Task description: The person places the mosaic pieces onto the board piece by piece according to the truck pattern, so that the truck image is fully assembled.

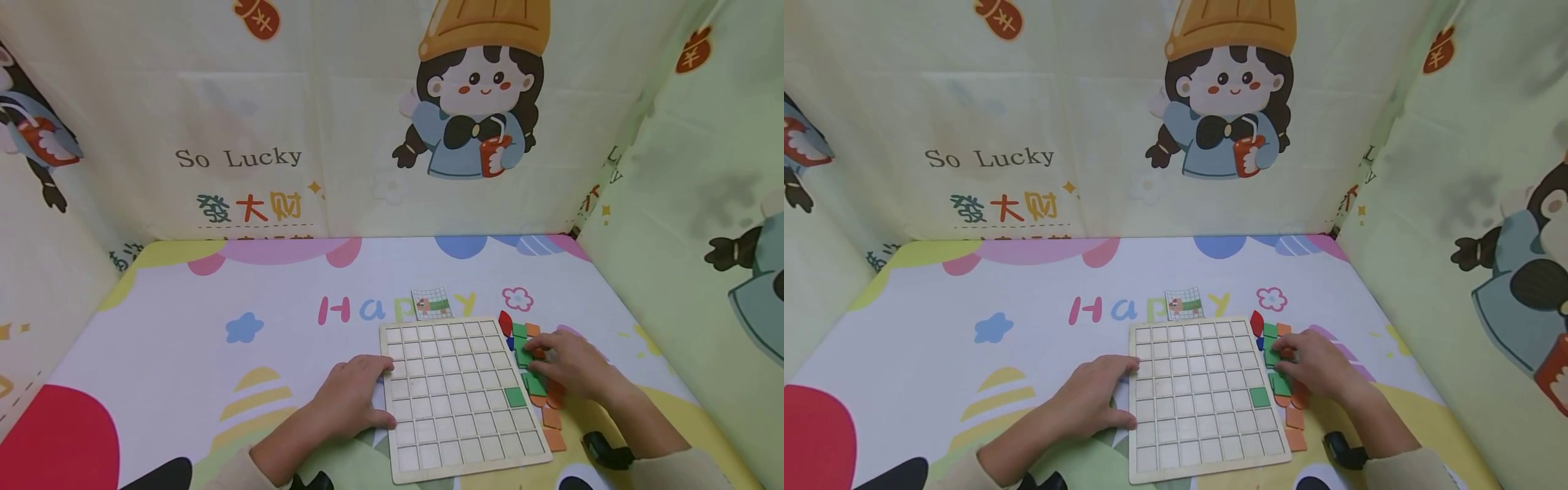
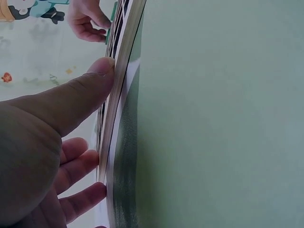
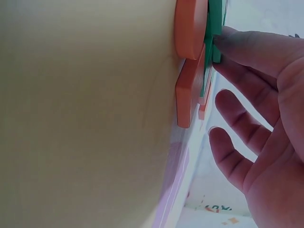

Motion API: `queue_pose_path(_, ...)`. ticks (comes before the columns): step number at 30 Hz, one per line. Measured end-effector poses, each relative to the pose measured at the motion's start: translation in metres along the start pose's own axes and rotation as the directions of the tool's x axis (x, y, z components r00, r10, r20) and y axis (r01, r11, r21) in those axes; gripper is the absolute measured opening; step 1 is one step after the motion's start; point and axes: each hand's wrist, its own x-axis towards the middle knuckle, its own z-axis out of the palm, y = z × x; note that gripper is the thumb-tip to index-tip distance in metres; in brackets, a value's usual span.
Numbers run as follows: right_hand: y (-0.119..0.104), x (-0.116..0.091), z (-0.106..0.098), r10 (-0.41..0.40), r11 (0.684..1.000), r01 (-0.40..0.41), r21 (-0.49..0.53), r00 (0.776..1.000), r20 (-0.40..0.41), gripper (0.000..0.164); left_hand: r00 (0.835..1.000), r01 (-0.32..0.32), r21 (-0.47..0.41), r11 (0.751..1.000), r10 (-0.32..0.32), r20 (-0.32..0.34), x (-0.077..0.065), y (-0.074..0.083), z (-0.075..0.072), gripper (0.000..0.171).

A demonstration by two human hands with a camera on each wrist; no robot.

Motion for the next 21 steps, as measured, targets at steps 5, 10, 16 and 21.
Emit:
queue_pose_path(5, 0.0, 0.001, 0.001, -0.008, 1.0, 0.008, 0.013, 1.0, 0.002, 0.027, 1.0, 0.005, -0.004, 1.0, -0.005, 0.003, 0.0, 0.001, 0.0, 0.076)
queue_pose_path(10, 0.0, 0.001, 0.0, -0.025, 1.0, 0.025, 0.015, 1.0, -0.005, 0.026, 1.0, 0.006, 0.005, 1.0, -0.006, 0.003, 0.0, 0.001, -0.001, 0.077)
queue_pose_path(16, -0.002, -0.003, -0.003, -0.043, 0.999, 0.043, 0.017, 0.999, -0.024, 0.024, 1.0, 0.004, 0.01, 1.0, -0.004, -0.002, 0.0, 0.001, -0.001, 0.077)
queue_pose_path(21, -0.007, -0.012, -0.002, -0.068, 0.997, 0.07, 0.027, 0.997, -0.047, 0.022, 1.0, 0.015, 0.002, 1.0, -0.015, 0.003, -0.001, 0.0, 0.002, 0.077)
